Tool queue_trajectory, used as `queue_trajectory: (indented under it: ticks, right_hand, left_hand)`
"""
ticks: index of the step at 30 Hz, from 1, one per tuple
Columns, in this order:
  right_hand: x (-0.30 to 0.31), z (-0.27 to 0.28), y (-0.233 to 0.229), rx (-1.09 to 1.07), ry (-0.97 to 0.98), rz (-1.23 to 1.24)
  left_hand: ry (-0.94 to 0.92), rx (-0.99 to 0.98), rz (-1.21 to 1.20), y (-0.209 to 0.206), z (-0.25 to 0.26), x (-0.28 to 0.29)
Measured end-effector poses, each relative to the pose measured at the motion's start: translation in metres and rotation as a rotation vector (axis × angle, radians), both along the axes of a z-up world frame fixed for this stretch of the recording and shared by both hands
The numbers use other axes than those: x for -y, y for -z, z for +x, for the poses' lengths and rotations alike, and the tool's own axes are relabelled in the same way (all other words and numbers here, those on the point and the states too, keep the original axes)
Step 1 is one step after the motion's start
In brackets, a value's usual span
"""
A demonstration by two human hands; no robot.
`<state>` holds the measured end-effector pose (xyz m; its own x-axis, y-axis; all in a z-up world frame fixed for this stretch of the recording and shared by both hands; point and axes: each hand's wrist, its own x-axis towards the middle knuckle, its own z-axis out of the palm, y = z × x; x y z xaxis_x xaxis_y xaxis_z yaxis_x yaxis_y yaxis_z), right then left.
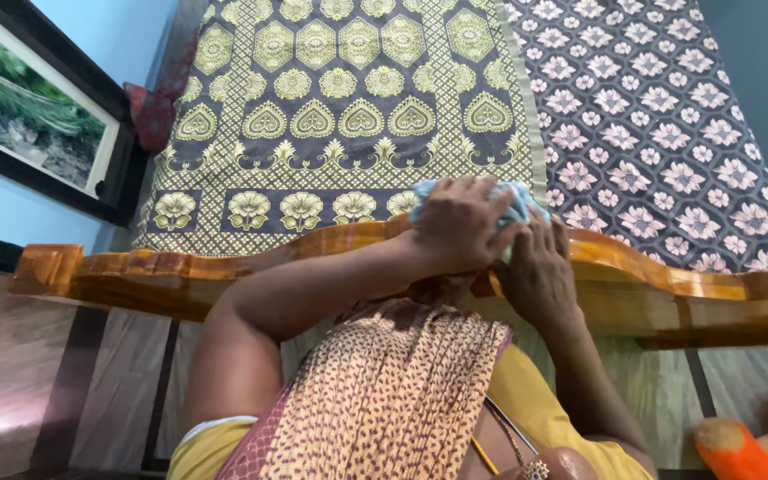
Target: The person wipes the wooden frame of a bed with a light blue cloth, moving along the side and headboard. The person then smooths the patterned bedsheet with both hands.
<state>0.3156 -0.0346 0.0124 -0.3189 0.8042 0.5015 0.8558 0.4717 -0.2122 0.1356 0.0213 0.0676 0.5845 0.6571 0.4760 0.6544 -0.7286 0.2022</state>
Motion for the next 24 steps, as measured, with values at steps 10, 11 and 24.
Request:
queue_trajectory:
  ticks: [10, 11, 24]
  right_hand:
    - [0.0, 0.041, 0.017, -0.041, 0.001, 0.002]
    - [-0.003, 0.043, 0.018, -0.03, -0.014, 0.008]
    - [-0.017, 0.047, 0.013, -0.191, 0.077, -0.273]
  left_hand:
    - [0.258, -0.24, -0.3, -0.02, 0.042, -0.024]
    - [0.264, -0.202, -0.275, -0.019, 0.041, -0.024]
    - [0.288, -0.169, -0.232, 0.011, 0.037, -0.028]
